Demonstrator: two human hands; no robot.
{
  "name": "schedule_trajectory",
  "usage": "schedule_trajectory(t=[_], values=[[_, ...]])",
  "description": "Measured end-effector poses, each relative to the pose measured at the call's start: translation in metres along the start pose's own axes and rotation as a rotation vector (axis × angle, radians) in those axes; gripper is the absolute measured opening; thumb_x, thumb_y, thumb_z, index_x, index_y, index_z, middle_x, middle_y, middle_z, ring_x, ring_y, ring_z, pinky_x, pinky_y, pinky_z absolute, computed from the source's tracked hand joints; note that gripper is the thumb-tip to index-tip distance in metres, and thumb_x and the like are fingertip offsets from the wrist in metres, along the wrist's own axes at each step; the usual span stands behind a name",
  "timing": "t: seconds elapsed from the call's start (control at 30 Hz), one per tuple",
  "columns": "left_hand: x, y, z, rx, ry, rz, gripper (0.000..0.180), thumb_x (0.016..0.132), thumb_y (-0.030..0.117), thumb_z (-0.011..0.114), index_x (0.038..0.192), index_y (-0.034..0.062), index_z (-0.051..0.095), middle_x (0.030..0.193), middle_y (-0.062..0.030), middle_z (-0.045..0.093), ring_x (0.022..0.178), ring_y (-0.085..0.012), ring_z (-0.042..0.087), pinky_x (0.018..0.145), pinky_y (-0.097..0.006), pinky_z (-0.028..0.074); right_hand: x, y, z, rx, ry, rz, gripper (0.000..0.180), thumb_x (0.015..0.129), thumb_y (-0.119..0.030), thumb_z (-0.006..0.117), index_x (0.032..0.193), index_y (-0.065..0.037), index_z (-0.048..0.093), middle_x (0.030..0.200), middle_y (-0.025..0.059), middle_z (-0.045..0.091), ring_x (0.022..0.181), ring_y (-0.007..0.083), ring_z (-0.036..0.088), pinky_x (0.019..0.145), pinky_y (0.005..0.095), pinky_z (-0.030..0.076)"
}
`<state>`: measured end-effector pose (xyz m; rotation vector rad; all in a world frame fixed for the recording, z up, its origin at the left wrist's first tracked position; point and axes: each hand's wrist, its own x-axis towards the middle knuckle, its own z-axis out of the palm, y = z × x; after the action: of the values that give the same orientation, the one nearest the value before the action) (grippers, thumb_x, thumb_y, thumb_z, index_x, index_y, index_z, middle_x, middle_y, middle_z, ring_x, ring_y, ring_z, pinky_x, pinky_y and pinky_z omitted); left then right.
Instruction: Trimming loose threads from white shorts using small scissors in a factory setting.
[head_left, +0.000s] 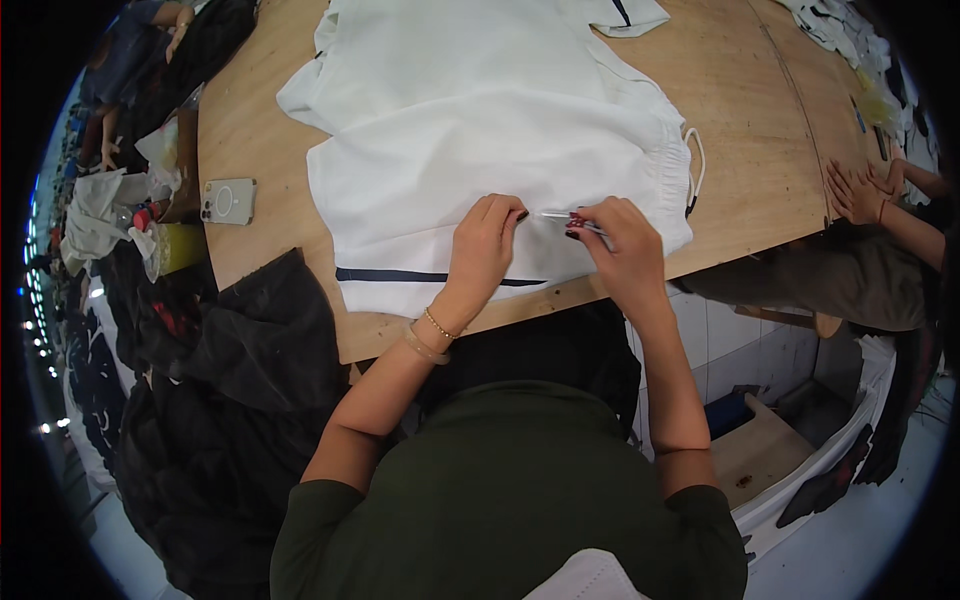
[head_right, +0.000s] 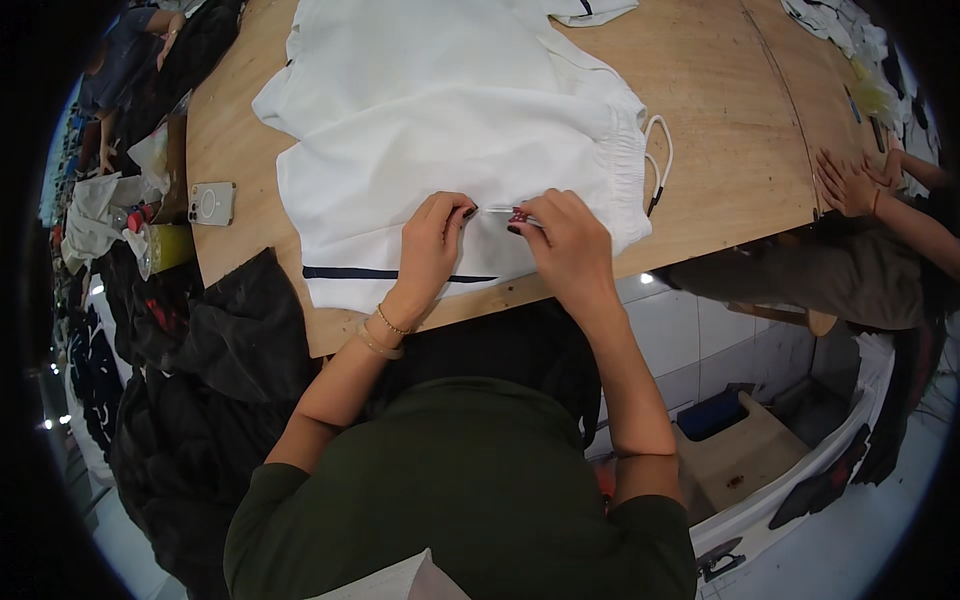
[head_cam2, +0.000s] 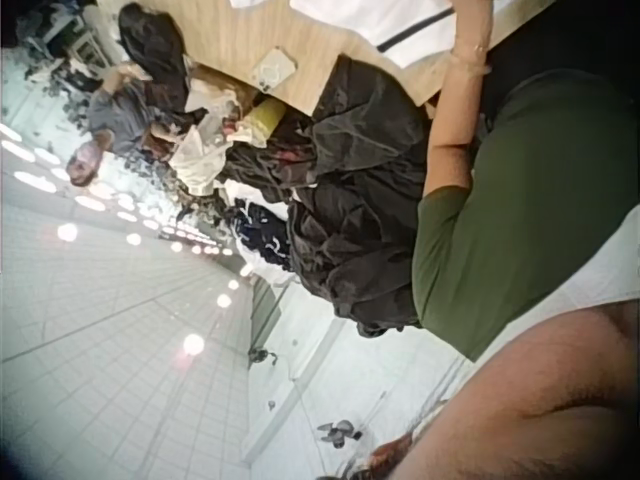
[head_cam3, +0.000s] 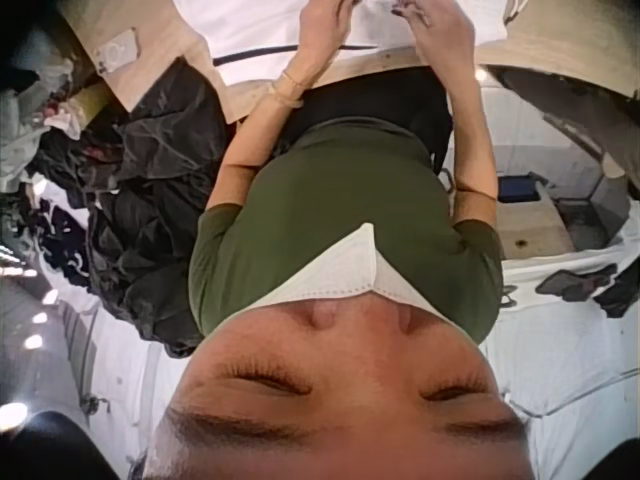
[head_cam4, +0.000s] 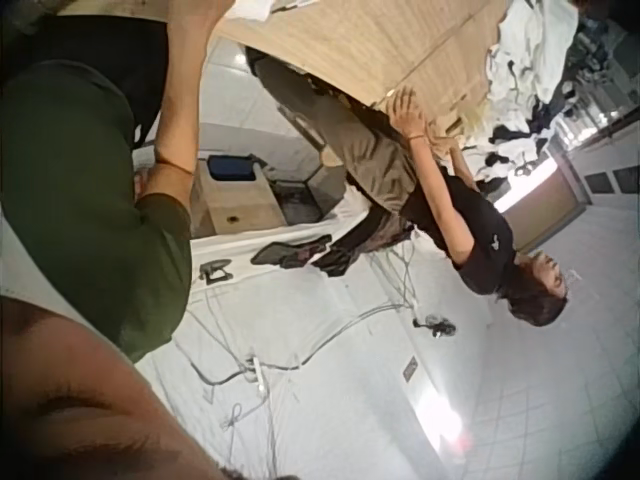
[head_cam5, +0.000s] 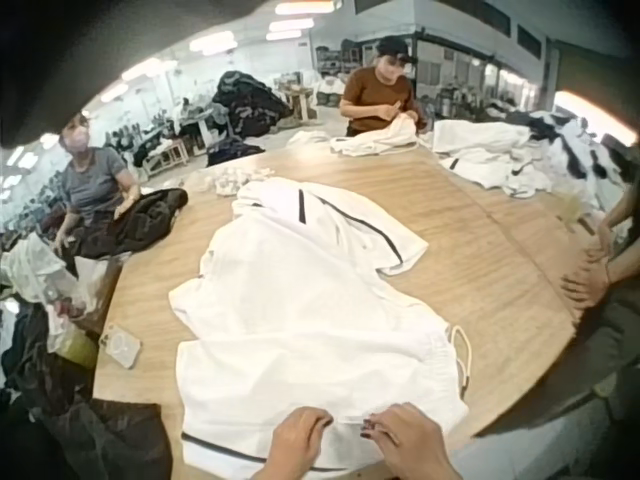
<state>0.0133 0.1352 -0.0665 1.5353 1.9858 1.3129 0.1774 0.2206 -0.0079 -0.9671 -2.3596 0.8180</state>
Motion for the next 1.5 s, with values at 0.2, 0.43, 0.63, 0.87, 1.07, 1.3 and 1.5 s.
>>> schedule_trajectory(t=[0.2,0.43,0.63,0.87,1.07,1.3,1.5], values=[[0.0,0.001,-0.001,0.028,0.007,0.014,0.006,0.084,-0.001,0.057,0.089,0.0001,0.057,0.08,-0.0122,0.059,0.067,-0.027,0.056,0.06,-0.033,0.045,0.007,-0.007,0.013,-0.131,-0.031,-0.034,0.013,0.074,-0.009,0.068,0.083,-0.004,0.06,0.078,0.0068,0.057,0.075,0.0255,0.054,0.063,0.035,0.044],[0.001,0.004,-0.001,0.03,0.015,0.006,0.005,0.083,0.0,0.058,0.089,0.0003,0.057,0.08,-0.0124,0.058,0.068,-0.028,0.056,0.06,-0.034,0.045,0.01,-0.009,0.008,-0.141,-0.056,-0.031,0.014,0.074,-0.009,0.068,0.083,-0.004,0.059,0.079,0.0065,0.057,0.076,0.0253,0.055,0.064,0.0348,0.045],[0.002,0.005,-0.001,0.047,0.019,0.016,0.005,0.084,0.001,0.057,0.089,0.0,0.057,0.08,-0.0126,0.059,0.068,-0.0281,0.056,0.061,-0.034,0.045,0.011,-0.008,0.011,-0.134,-0.062,-0.049,0.015,0.073,-0.009,0.068,0.082,-0.003,0.058,0.078,0.0067,0.057,0.075,0.0262,0.054,0.064,0.0354,0.044],[0.003,0.007,-0.003,-0.013,0.002,-0.069,0.005,0.083,0.003,0.058,0.088,0.0017,0.057,0.08,-0.0104,0.057,0.074,-0.0276,0.056,0.063,-0.036,0.045,0.008,0.004,0.002,0.306,0.087,0.232,0.015,0.079,-0.002,0.066,0.094,0.0,0.061,0.084,0.0068,0.063,0.077,0.0143,0.061,0.07,0.024,0.047],[0.013,0.007,-0.005,0.117,-0.083,0.224,0.013,0.077,0.001,0.06,0.09,0.0032,0.06,0.084,-0.0057,0.057,0.076,-0.0231,0.057,0.063,-0.032,0.048,0.004,0.019,-0.006,0.639,0.222,0.394,0.016,0.083,-0.001,0.064,0.098,0.003,0.06,0.088,0.0054,0.065,0.081,0.008,0.059,0.075,0.0203,0.046],[0.019,0.0,-0.003,0.277,-0.232,0.37,0.019,0.071,0.0,0.062,0.09,0.0053,0.063,0.085,-0.0037,0.055,0.075,-0.0191,0.057,0.058,-0.03,0.05,0.005,0.023,-0.002,0.641,0.219,0.393,0.018,0.083,-0.001,0.064,0.099,0.003,0.06,0.09,0.0057,0.064,0.082,0.0085,0.058,0.076,0.0205,0.046],[0.025,-0.002,-0.008,0.433,-0.37,0.578,0.028,0.069,0.001,0.062,0.096,0.0052,0.059,0.087,-0.0028,0.054,0.077,-0.0169,0.057,0.055,-0.028,0.05,0.003,0.024,-0.002,0.634,0.218,0.393,0.017,0.083,-0.002,0.065,0.099,0.003,0.06,0.089,0.0054,0.064,0.082,0.0083,0.058,0.076,0.0204,0.047]])
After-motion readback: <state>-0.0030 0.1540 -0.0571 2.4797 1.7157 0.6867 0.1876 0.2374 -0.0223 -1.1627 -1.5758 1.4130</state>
